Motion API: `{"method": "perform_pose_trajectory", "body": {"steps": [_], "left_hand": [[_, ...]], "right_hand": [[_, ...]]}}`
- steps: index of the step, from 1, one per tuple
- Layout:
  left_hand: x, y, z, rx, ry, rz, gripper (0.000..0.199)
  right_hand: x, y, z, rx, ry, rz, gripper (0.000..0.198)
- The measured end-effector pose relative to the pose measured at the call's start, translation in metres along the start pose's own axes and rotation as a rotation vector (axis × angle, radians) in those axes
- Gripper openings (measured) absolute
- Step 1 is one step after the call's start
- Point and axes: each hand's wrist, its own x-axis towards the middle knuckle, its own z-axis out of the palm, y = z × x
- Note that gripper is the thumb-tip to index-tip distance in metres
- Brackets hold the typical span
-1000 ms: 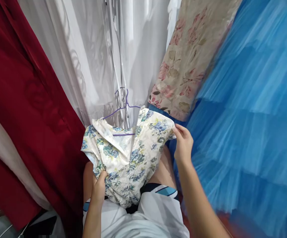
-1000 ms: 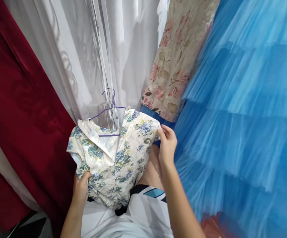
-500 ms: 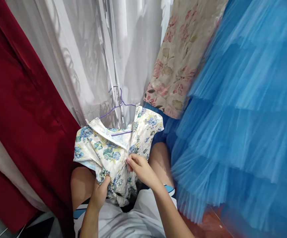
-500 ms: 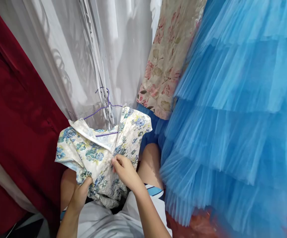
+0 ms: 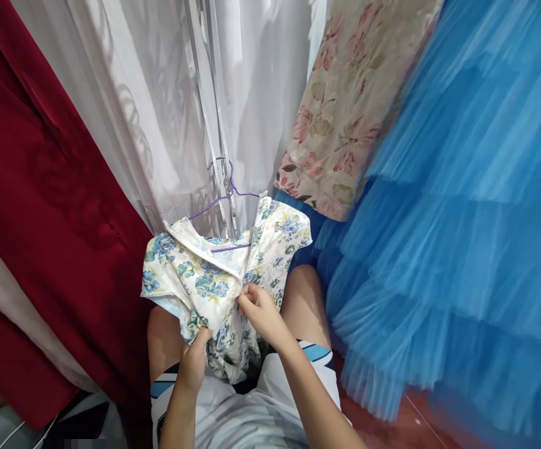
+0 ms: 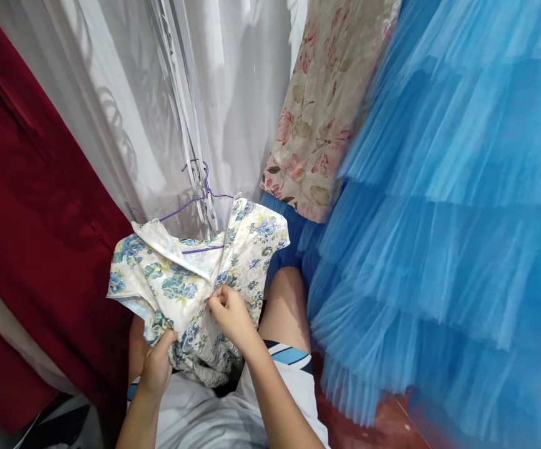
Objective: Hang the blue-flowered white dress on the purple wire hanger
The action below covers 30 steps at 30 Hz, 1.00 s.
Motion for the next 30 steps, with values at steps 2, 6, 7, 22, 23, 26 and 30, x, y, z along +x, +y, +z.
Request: {"method": "perform_pose_trajectory", "body": {"steps": [2,6,7,22,23,26,30], "left_hand": [[0.003,-0.001,-0.001,-0.011,0.046,0.010,0.037],[0.011,-0.005,-0.001,0.030,0.356,0.219,0.044],[0.011,-0.006,0.002,0.069,0.405,0.306,0.046],[0.009,0.007,0.062,0.683,-0.538,0.429,0.014],[0.013,0.012,0.061,0.787,-0.622,0.445,0.018],[0.022,0.027,0.060,1.126,-0.839,0.448,0.031],[0.029,0.032,0.055,1.406,-0.994,0.373,0.041]], "right_hand": [[-0.003,-0.001,-0.007,0.020,-0.018,0.002,0.019],[-0.011,-0.006,-0.023,0.055,-0.053,0.027,0.018],[-0.013,-0.007,-0.025,0.064,-0.059,0.036,0.017],[0.021,-0.036,-0.017,0.623,0.124,0.078,0.025],[0.035,-0.043,-0.019,0.684,0.143,0.088,0.024],[0.079,-0.072,-0.025,0.724,0.157,0.079,0.021],[0.120,-0.105,-0.021,0.667,0.228,-0.030,0.017]]}}
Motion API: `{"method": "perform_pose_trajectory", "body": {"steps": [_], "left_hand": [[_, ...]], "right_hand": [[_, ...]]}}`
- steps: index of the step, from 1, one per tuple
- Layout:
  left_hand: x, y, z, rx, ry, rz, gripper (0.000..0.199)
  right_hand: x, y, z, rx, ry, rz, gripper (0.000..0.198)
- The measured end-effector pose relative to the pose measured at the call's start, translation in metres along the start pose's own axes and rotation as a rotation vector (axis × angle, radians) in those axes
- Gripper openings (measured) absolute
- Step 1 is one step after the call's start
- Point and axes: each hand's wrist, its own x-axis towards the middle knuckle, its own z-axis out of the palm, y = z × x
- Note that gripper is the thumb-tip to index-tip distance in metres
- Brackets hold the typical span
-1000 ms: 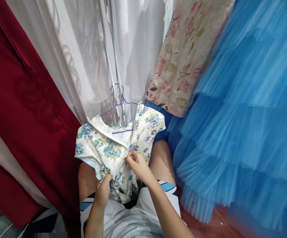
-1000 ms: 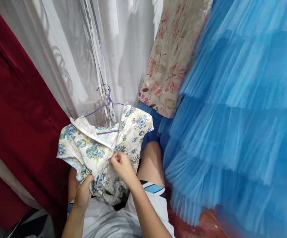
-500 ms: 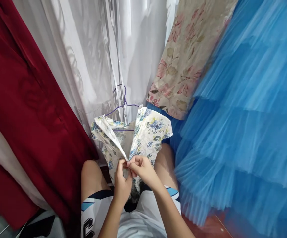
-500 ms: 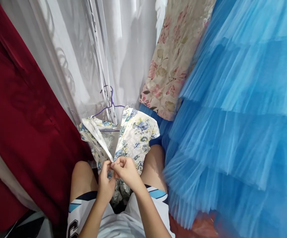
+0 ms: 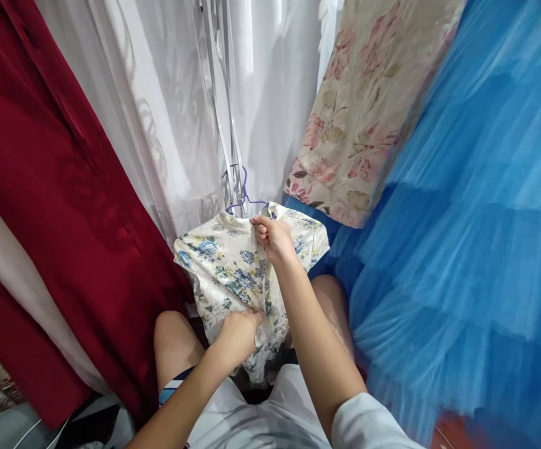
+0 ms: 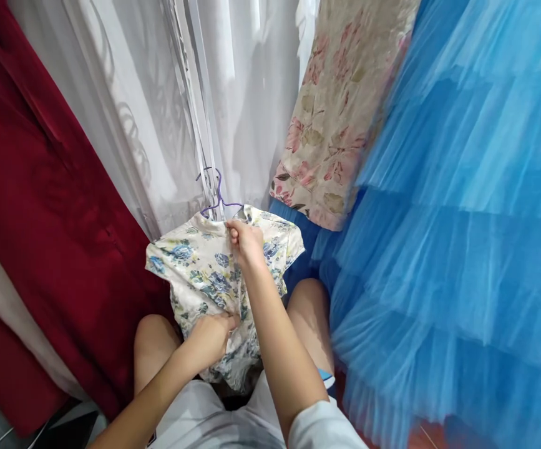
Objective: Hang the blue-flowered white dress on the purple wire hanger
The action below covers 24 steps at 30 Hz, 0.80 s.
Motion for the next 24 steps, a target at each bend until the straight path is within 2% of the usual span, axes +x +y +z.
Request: {"method": "perform_pose_trajectory", "body": {"steps": [3,5,6,9,10,11,13,16,18,20,22,24], "left_hand": [[0.003,-0.009,0.000,-0.132,-0.018,0.019,0.025],[0.009,-0.014,-0.008,-0.349,0.081,0.066,0.013],[0.013,-0.015,-0.017,-0.470,0.203,0.080,0.013],[0.027,-0.014,-0.058,-0.716,0.732,0.091,0.029],[0.032,-0.013,-0.073,-0.723,0.856,0.109,0.034],[0.036,-0.012,-0.088,-0.692,0.913,0.147,0.036],[0.044,-0.010,-0.110,-0.566,0.896,0.239,0.027],[0.055,-0.005,-0.124,-0.409,0.884,0.294,0.021],[0.061,-0.002,-0.126,-0.398,0.967,0.277,0.021],[0.068,-0.004,-0.131,-0.486,1.087,0.242,0.022],[0.073,-0.020,-0.139,-0.621,1.210,0.202,0.023],[0.076,-0.051,-0.147,-0.727,1.324,0.150,0.022]], "right_hand": [[-0.004,0.001,0.006,-0.060,-0.033,-0.065,0.018],[-0.019,0.009,0.000,-0.086,-0.053,-0.097,0.017],[-0.028,0.013,-0.004,-0.090,-0.055,-0.114,0.017],[-0.052,0.023,-0.016,-0.101,-0.037,-0.157,0.017],[-0.058,0.023,-0.018,-0.111,-0.035,-0.169,0.018],[-0.061,0.022,-0.018,-0.125,-0.038,-0.181,0.019],[-0.062,0.016,-0.017,-0.171,-0.052,-0.209,0.020],[-0.053,0.010,-0.012,-0.276,-0.040,-0.280,0.021],[-0.044,0.015,-0.011,-0.362,0.005,-0.334,0.023],[-0.037,0.028,-0.014,-0.436,0.059,-0.359,0.025],[-0.035,0.045,-0.022,-0.473,0.097,-0.331,0.026],[-0.038,0.059,-0.033,-0.471,0.099,-0.268,0.025]]}}
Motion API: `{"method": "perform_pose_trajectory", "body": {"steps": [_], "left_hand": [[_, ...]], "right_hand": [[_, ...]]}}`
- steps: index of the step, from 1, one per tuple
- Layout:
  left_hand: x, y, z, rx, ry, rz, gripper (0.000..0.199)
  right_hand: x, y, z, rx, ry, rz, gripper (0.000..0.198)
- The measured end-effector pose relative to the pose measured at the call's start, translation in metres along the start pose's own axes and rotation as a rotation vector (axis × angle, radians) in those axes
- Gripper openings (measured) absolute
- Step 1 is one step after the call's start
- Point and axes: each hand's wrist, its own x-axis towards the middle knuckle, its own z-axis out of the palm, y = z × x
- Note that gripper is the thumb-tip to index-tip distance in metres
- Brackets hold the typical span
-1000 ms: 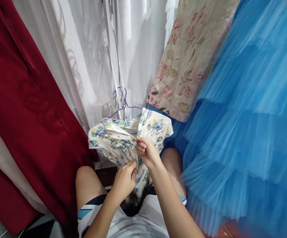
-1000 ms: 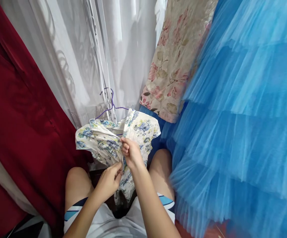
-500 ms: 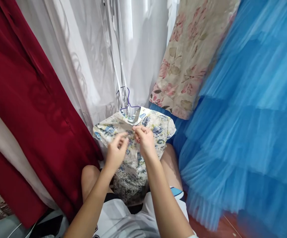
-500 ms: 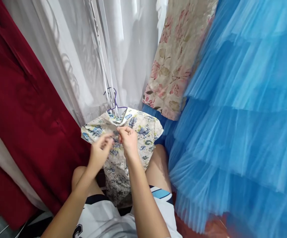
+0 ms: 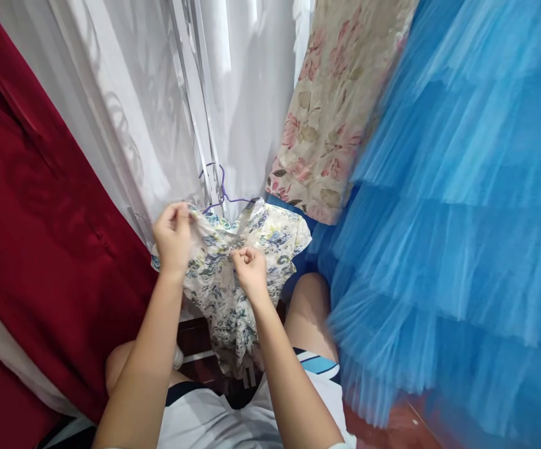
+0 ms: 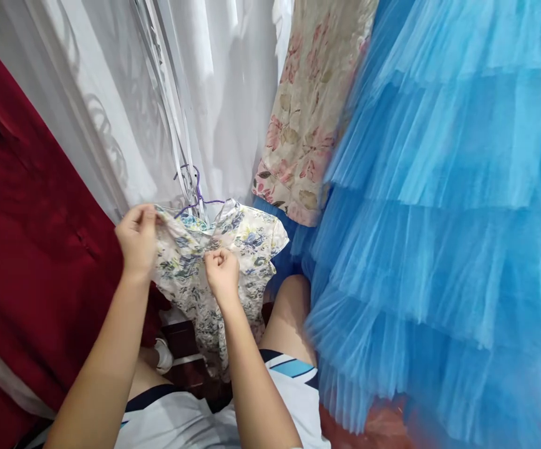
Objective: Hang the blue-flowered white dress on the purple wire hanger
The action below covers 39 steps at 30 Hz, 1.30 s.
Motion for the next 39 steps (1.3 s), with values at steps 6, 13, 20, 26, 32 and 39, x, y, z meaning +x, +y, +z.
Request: {"method": "perform_pose_trajectory", "body": {"steps": [6,13,20,26,32,39], "left_hand": [[-0.001,-0.092,-0.063,-0.255,0.500,-0.698,0.010],[-0.134,-0.111,-0.047,-0.447,0.456,-1.279,0.025],[-0.170,-0.039,-0.007,-0.858,0.101,-1.204,0.012],[-0.156,0.030,0.011,-0.868,-0.123,-0.849,0.017],[-0.158,0.044,0.007,-0.528,-0.291,-0.665,0.016],[-0.157,0.022,-0.014,-0.679,-0.433,-0.913,0.049]], "right_hand": [[-0.015,0.010,0.001,0.085,-0.090,0.073,0.021],[-0.010,0.030,-0.008,0.211,0.128,0.123,0.018],[0.003,0.051,-0.086,0.387,0.570,0.100,0.021],[-0.012,0.029,-0.081,0.181,0.243,0.093,0.038],[-0.042,-0.006,-0.057,0.156,-0.521,0.235,0.044],[-0.053,-0.013,-0.052,0.334,-0.814,0.504,0.030]]}}
